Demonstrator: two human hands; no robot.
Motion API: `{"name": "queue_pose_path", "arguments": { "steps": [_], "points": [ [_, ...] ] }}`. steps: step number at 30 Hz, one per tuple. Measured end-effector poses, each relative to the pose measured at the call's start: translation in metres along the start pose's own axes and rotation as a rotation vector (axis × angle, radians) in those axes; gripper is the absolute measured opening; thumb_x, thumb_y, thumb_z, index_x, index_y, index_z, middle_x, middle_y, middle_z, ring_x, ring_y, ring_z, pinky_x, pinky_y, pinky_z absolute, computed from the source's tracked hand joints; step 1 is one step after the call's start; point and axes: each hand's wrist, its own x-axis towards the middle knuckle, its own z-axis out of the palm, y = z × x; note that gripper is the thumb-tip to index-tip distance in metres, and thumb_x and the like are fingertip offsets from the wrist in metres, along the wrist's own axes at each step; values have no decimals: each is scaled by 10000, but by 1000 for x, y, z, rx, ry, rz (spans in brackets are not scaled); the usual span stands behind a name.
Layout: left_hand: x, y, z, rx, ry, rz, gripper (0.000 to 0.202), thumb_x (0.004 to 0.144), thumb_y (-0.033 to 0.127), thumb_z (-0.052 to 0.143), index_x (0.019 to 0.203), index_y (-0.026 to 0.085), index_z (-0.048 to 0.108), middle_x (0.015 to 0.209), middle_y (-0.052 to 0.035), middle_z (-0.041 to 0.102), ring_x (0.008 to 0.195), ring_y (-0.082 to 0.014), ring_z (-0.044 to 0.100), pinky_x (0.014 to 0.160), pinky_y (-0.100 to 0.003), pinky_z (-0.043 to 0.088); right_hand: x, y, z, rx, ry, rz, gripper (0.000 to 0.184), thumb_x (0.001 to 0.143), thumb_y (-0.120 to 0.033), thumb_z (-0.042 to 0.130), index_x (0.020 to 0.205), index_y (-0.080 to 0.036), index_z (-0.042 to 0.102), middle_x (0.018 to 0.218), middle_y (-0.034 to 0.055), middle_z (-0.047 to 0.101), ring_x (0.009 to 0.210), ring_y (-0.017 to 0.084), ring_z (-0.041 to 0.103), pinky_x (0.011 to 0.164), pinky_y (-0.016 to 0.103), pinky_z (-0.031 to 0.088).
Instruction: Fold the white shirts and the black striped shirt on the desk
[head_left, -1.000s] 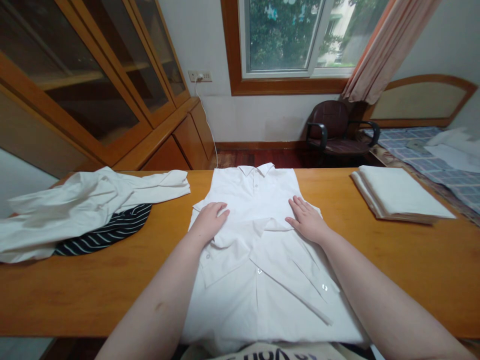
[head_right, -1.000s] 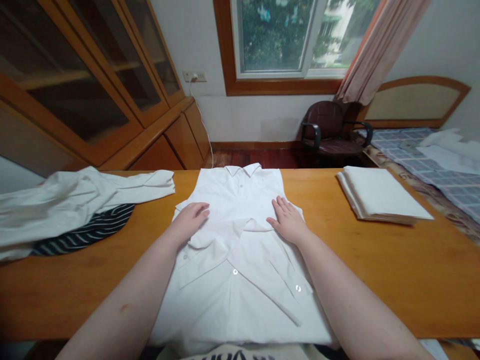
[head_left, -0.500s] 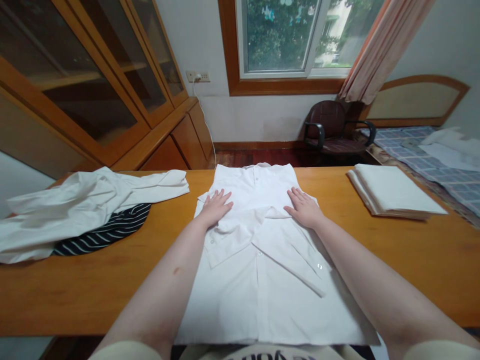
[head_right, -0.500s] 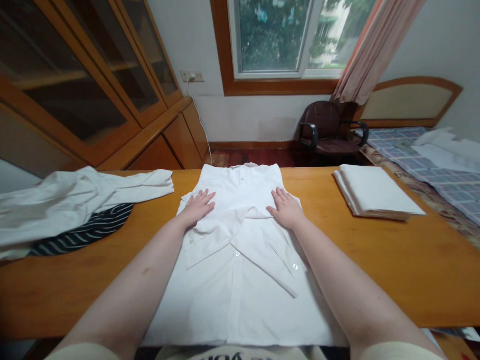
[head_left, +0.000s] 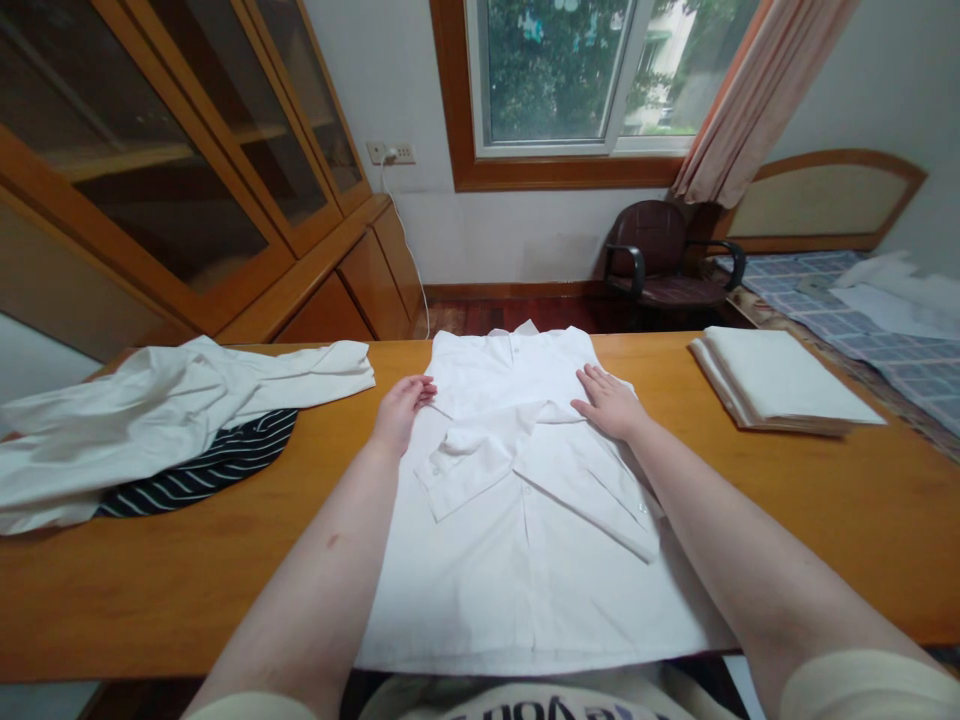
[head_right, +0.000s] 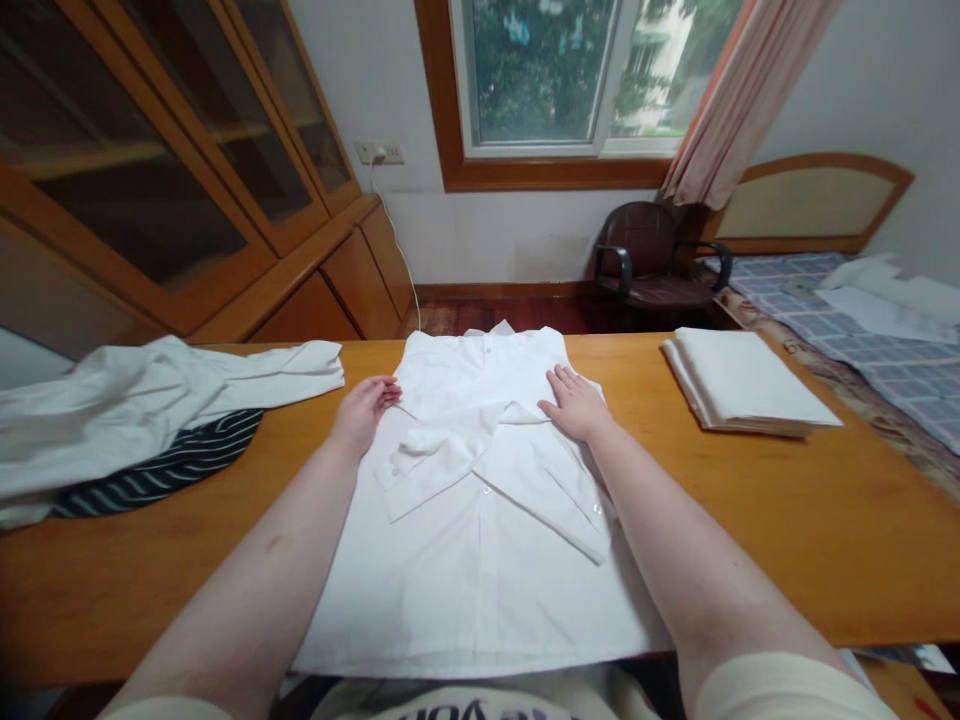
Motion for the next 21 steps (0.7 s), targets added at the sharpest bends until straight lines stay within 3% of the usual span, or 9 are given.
{"name": "queue_pose_path", "arguments": {
  "steps": [5, 8, 12, 14, 17, 21],
  "points": [
    [-29, 26, -6, 451, -284, -105, 425, 761, 498, 533, 1046, 195, 623, 973, -54, 665, 858, -189, 607, 780, -302, 451, 0, 1, 1, -7, 4, -7, 717, 897, -554, 333, 1435, -80, 332, 1515, 145, 245, 1406, 246, 199, 1140, 401, 184],
    [-54, 42, -10, 760, -417, -149, 382, 739, 552, 549, 869, 210, 658, 883, -41, 670, 800, -212, 599, 687, -291, 425, 1, 1, 1, -8, -2, -7, 718, 896, -553, 340, 1435, -78, 333, 1515, 146, 245, 1406, 243, 200, 1144, 387, 174],
    [-80, 53, -11, 849, -494, -127, 436, 785, 603, 452, 714, 199, 599, 815, -44, 641, 732, -206, 574, 593, -276, 376, 0, -1, -1, -5, 3, -5, 718, 895, -543, 349, 1431, -66, 339, 1510, 150, 260, 1404, 245, 205, 1148, 369, 166],
    [-86, 53, -11, 869, -497, -107, 373, 763, 566, 506, 695, 203, 563, 751, -20, 613, 697, -190, 555, 565, -261, 346, -1, -2, -2, -5, 10, -8, 715, 897, -542, 347, 1429, -65, 343, 1508, 150, 268, 1403, 245, 210, 1148, 368, 168],
    [-91, 51, -12, 875, -412, -93, 280, 717, 479, 586, 696, 210, 509, 669, 19, 561, 657, -167, 529, 542, -241, 318, -1, -2, -2, -5, 13, -10, 706, 898, -548, 338, 1429, -82, 347, 1507, 140, 274, 1401, 243, 217, 1145, 374, 179],
    [-95, 51, -16, 733, -351, -171, 232, 743, 438, 550, 786, 212, 515, 745, 18, 613, 684, -168, 570, 552, -233, 358, -1, -2, -2, 7, 12, -4, 698, 893, -553, 347, 1429, -106, 351, 1509, 130, 274, 1399, 250, 221, 1142, 394, 189]
  ]
}}
